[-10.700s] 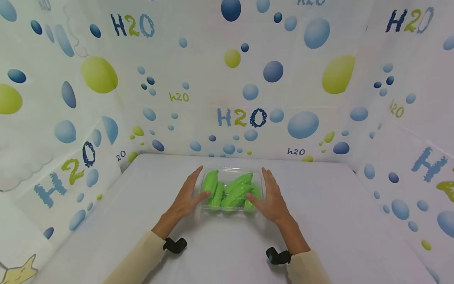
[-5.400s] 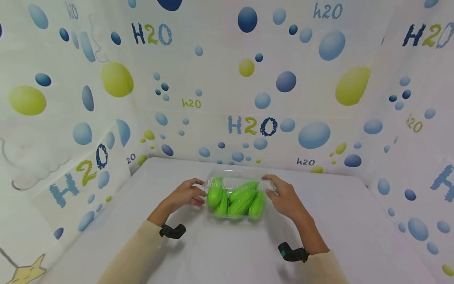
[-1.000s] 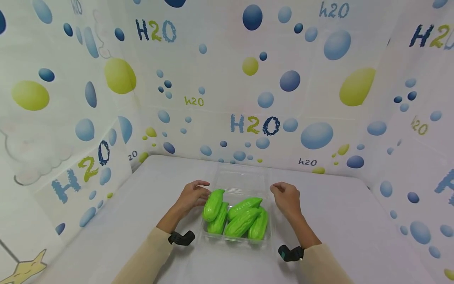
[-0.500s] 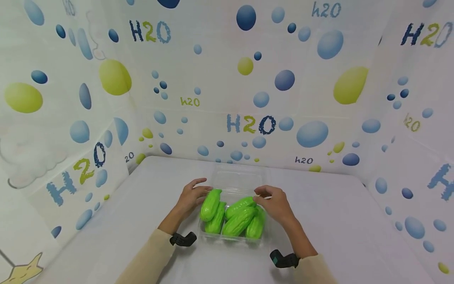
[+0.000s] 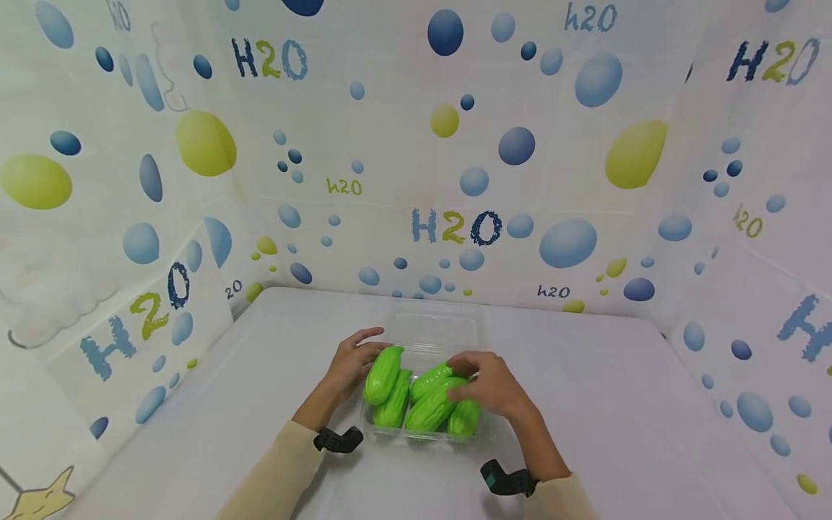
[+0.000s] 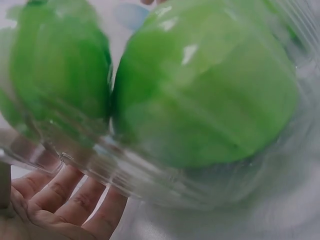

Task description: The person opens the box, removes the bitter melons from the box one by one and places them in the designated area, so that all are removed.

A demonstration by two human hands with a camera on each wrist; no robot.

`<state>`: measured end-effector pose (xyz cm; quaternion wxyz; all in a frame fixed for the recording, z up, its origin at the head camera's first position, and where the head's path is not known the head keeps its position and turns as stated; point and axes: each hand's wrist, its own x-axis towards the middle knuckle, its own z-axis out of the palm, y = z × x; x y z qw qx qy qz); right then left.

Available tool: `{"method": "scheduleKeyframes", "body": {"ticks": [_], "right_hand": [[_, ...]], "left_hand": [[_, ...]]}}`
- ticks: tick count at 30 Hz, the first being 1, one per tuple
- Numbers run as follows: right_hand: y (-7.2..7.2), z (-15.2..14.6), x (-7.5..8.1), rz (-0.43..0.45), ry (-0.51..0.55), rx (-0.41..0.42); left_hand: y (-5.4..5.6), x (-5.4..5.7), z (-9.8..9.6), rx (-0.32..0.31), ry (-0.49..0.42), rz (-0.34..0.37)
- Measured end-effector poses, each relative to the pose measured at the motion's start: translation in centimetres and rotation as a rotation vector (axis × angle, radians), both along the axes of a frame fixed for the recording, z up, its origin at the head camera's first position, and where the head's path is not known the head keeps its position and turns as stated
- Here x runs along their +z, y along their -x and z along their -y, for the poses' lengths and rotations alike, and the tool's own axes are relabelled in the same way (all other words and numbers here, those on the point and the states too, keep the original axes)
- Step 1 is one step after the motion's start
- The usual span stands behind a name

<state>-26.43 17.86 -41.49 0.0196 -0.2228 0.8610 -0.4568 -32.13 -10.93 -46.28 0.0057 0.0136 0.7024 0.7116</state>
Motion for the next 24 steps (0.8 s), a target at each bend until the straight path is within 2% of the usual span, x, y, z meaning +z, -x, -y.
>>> {"method": "scheduleKeyframes", "body": {"ticks": [6,12,19,24], "right_hand": [[-0.4,0.2,0.2,0.03,-0.024,0.022],[-0.6,0.9,0.4,0.064,-0.044,0.019],[-0.6,1.8,-0.2,0.054,0.021,0.031],[-0.7,2.5,-0.8,0.053,0.108,0.049]], "left_hand": [[-0.2,0.0,-0.3,0.011,-0.001,-0.008],[-0.3,0.0,-0.5,0.085,0.002,-0.026],[-0.4,-0.1,-0.9,0.175,0.017,-0.085],[-0.3,-0.2,-1.2,0.218,-0.017,-0.089]]}}
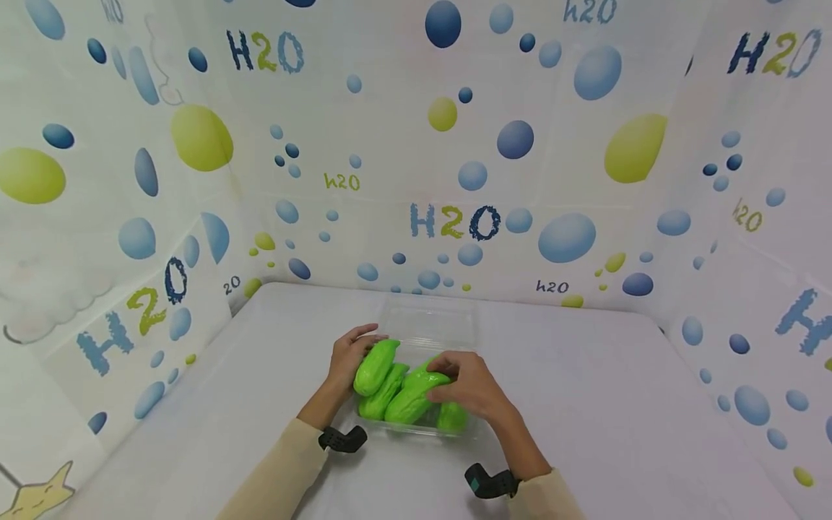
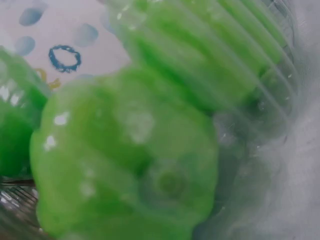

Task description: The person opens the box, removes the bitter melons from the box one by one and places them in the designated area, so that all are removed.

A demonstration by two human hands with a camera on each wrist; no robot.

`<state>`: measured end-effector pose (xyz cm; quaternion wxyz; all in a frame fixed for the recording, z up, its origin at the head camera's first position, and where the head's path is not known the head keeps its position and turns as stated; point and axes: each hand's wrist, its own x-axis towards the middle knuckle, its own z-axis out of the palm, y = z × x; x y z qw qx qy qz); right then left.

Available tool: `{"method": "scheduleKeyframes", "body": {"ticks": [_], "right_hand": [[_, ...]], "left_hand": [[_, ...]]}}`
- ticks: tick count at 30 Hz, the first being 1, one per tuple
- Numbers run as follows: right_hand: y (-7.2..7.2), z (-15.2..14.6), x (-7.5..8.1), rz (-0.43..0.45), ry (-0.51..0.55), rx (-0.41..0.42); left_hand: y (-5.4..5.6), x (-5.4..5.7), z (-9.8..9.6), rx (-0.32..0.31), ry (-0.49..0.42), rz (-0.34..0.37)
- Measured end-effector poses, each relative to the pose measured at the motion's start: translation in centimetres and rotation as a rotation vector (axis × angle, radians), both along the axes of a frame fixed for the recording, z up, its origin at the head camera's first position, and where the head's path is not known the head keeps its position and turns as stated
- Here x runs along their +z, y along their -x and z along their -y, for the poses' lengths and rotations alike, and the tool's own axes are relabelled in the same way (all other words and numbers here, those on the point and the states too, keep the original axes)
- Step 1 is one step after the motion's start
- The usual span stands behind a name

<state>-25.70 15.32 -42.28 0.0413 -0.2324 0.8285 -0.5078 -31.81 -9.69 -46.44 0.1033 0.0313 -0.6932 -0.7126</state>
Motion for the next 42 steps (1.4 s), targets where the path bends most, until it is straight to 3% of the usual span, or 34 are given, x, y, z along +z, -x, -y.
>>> {"method": "scheduleKeyframes", "body": {"ticks": [7,13,23,29,42], "right_hand": [[-0.2,1.4,-0.5,0.015,0.143,0.033],[-0.3,2.4,-0.9,0.011,0.134,0.022],[-0.7,3.0,-1.0,0.109,0.11,0.117],[-0.7,2.9,-0.9,0.123,0.126,0.142],[-0.8,2.8,-0.5,-0.015,0.118,0.05]], "left_hand": [[0.3,0.0,-0.3,0.036,-0.009,0.008],[0.1,0.0,-0.2,0.038,0.009,0.003],[0.1,-0.1,-0.2,0.042,0.006,0.02],[0.1,0.1,-0.3,0.048,-0.005,0.031],[-0.1,0.1,0.0,0.052,-0.01,0.028]]}}
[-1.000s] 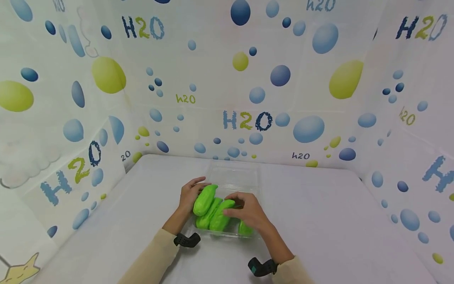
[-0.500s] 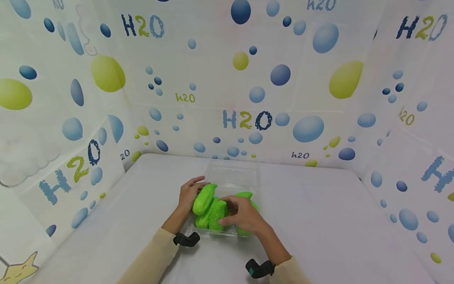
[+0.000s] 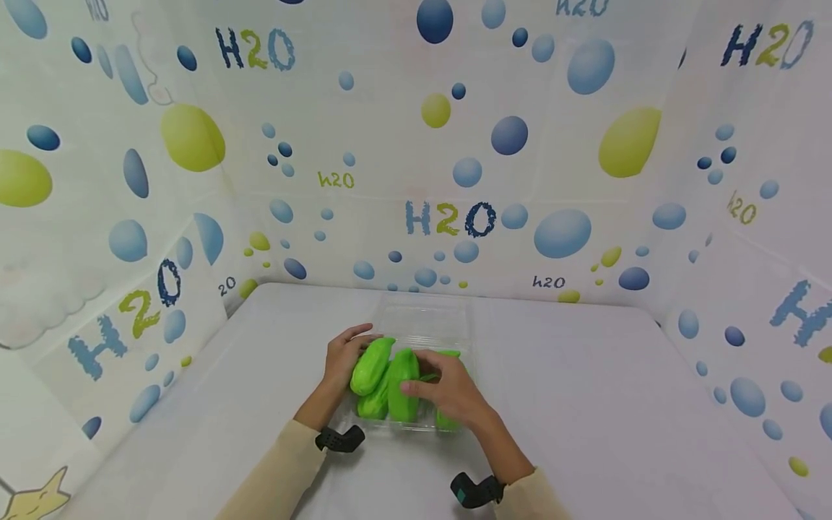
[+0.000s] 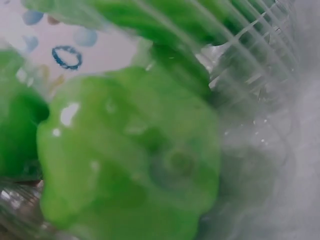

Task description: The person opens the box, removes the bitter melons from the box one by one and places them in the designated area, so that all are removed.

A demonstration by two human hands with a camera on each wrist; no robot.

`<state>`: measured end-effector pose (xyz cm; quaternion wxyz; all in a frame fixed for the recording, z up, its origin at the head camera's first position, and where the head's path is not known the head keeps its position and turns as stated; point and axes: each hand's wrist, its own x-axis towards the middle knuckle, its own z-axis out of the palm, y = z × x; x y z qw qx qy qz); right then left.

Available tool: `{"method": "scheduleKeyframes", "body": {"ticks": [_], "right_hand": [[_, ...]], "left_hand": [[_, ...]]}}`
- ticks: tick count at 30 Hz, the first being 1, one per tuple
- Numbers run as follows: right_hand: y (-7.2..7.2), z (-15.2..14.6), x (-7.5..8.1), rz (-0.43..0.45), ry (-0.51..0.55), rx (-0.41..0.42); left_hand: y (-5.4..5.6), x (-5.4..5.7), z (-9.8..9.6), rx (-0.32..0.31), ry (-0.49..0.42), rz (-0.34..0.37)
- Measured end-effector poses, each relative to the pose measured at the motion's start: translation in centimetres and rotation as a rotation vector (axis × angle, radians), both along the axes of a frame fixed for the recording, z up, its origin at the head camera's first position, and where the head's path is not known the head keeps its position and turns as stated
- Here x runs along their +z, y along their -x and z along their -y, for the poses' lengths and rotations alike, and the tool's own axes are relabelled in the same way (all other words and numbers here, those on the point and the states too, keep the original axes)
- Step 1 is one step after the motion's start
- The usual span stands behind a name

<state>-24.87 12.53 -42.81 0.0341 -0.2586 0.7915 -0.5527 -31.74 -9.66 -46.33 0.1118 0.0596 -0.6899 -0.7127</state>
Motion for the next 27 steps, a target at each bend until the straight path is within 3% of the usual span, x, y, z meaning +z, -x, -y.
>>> {"method": "scheduleKeyframes", "body": {"ticks": [10,18,27], "right_hand": [[0.3,-0.4,0.3,0.019,0.112,-0.149],[1.0,-1.2,0.4,0.123,0.301,-0.279],[1.3,-2.6,1.3,0.215,0.564,-0.397]], "left_hand": [[0.0,0.1,0.3,0.01,0.0,0.013],[0.1,0.1,0.5,-0.012,-0.001,0.029],[0.1,0.0,0.5,0.016,-0.002,0.024]]}}
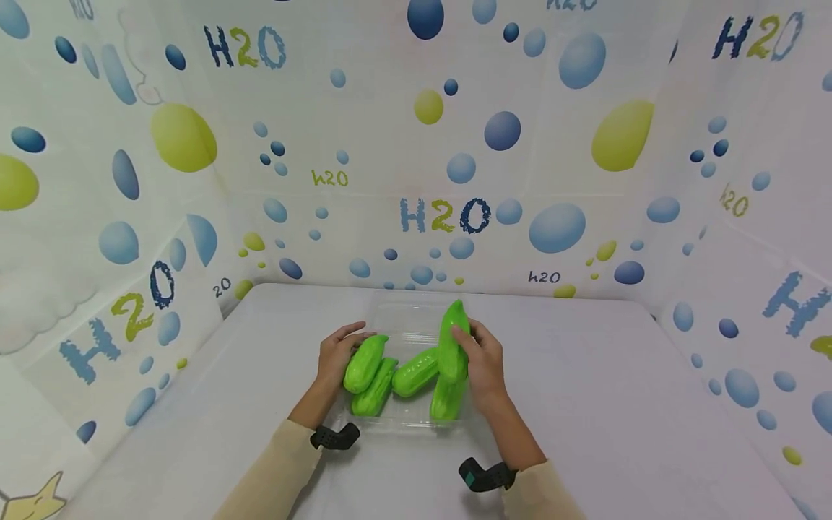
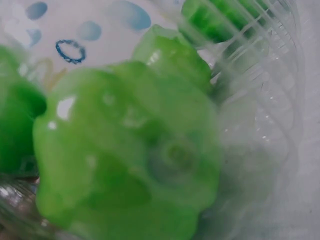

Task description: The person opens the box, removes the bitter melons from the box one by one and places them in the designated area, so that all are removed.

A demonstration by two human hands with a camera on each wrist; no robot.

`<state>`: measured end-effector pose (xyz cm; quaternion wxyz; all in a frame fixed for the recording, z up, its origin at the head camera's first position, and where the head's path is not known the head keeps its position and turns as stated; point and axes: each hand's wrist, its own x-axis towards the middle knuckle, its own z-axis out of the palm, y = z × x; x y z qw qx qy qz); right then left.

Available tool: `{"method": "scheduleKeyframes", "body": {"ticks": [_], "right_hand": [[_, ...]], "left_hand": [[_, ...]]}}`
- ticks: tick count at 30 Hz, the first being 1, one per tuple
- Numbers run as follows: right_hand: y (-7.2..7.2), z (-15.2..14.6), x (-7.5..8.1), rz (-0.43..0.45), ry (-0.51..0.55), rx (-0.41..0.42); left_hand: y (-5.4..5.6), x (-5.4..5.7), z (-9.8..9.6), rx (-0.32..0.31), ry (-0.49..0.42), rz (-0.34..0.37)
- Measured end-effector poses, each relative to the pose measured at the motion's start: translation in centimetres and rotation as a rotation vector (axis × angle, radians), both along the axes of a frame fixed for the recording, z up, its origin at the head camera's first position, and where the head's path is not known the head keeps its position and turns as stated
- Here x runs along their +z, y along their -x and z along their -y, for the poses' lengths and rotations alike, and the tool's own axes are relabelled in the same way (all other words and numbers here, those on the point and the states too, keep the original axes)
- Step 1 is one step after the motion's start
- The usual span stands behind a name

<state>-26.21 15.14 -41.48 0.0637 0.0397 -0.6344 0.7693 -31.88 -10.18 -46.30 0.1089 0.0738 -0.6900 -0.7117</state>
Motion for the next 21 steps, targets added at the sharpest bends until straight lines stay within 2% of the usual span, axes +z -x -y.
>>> {"method": "scheduleKeyframes", "body": {"ticks": [6,13,21], "right_hand": [[0.1,-0.9,0.1,0.024,0.016,-0.092],[0.0,-1.4,0.6,0.025,0.052,-0.116],[0.2,-2.1,0.4,0.021,-0.027,-0.179]], "left_hand": [[-0.1,0.1,0.0,0.002,0.002,0.002],[0.0,0.0,0.1,0.002,0.004,-0.002],[0.0,-0.1,0.2,-0.001,-0.004,-0.008]]}}
